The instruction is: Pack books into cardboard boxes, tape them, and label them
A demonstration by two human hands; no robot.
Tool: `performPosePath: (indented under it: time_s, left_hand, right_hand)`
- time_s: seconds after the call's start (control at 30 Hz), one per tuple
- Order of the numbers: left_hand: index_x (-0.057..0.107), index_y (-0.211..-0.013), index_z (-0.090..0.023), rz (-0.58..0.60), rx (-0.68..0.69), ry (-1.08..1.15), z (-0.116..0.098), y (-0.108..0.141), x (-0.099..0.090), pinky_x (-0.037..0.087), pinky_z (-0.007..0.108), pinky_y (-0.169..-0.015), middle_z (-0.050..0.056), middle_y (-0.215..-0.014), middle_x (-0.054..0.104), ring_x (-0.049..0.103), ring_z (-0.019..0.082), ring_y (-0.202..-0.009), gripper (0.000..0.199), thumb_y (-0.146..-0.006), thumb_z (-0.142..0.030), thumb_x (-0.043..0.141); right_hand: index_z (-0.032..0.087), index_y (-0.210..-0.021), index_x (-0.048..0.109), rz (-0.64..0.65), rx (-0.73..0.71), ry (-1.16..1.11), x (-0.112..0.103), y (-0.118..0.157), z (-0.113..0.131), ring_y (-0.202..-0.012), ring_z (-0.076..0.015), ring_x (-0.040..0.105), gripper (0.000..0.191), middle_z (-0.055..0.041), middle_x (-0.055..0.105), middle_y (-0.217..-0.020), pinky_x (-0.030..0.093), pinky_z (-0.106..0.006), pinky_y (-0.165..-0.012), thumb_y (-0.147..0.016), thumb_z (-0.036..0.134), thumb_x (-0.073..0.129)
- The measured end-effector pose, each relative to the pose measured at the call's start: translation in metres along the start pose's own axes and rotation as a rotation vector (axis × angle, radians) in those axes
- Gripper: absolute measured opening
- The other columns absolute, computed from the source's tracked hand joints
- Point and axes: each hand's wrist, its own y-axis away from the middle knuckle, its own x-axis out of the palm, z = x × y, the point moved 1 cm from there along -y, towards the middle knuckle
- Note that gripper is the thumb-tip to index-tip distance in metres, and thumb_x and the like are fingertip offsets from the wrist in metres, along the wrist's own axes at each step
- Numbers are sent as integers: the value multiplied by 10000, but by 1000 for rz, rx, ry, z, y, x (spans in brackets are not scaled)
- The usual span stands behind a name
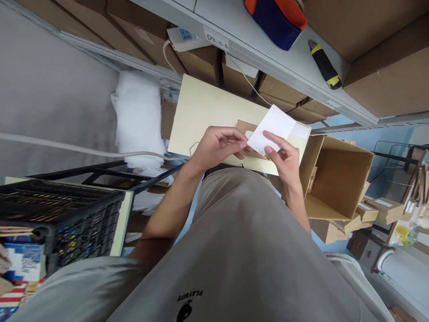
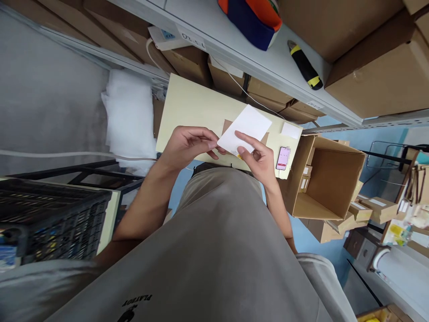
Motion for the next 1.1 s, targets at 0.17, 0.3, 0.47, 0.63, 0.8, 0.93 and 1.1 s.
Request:
performPosePath:
  time_s: [0.17,0.3,0.47,0.63,0.8,0.93,1.1]
  left_hand:
    - [793,-865,-194,-16,27,-29,1,-3,11,738,374,-718,73,-835,820,869,301,-892,325,-849,-498,908]
    - [776,-860,-197,-47,84,-78,3,-6,21,691,329,-673,70,-853,799,854,275,-876,314,-870,-491,885]
    - [762,-822,-203,-67,147,-156,4,-8,33,656,311,-698,67,-884,787,794,211,-829,316,-879,-488,883]
    - [760,-817,-214,-39,154,-180,6,-8,38,622,300,-685,70,-893,777,757,201,-836,349,-876,-535,884]
    - [746,-811,-217,-30,163,-189,10,-7,30,588,293,-708,68,-890,762,726,193,-847,290,-887,-482,839]
    - [739,-808,-218,-114,139,-221,31,-16,14,568,287,-714,47,-875,744,698,185,-825,186,-827,-388,813]
    - [721,-775,-223,-331,27,-337,93,-43,-29,554,296,-774,25,-872,765,717,202,-850,32,-760,-210,746]
  right_hand:
    - [342,-1468,769,65,71,-65,2,-9,-15,-593,-153,681,612,17,827,-882,598,-301,-564,-986,718,807]
    - [281,-1346,823,-62,71,13,1,-5,-16,-491,-122,503,514,98,579,-581,492,-271,-540,-1016,675,795]
    - [262,-1040,868,-86,-25,40,2,9,7,-550,-115,416,339,80,470,-598,392,-272,-548,-1017,597,815]
    - [269,-1026,853,-95,-26,76,5,12,20,-552,-113,385,328,86,438,-599,389,-276,-561,-1010,594,816]
    - [259,-980,807,-97,23,66,9,8,16,-552,-113,396,354,90,437,-597,387,-272,-563,-1010,612,807]
    - [258,-944,723,-119,79,37,20,4,13,-522,-111,403,361,97,442,-594,370,-263,-533,-1035,605,757]
    - [260,-931,675,-198,99,44,39,1,14,-489,-107,418,257,107,452,-572,377,-251,-505,-1025,497,704]
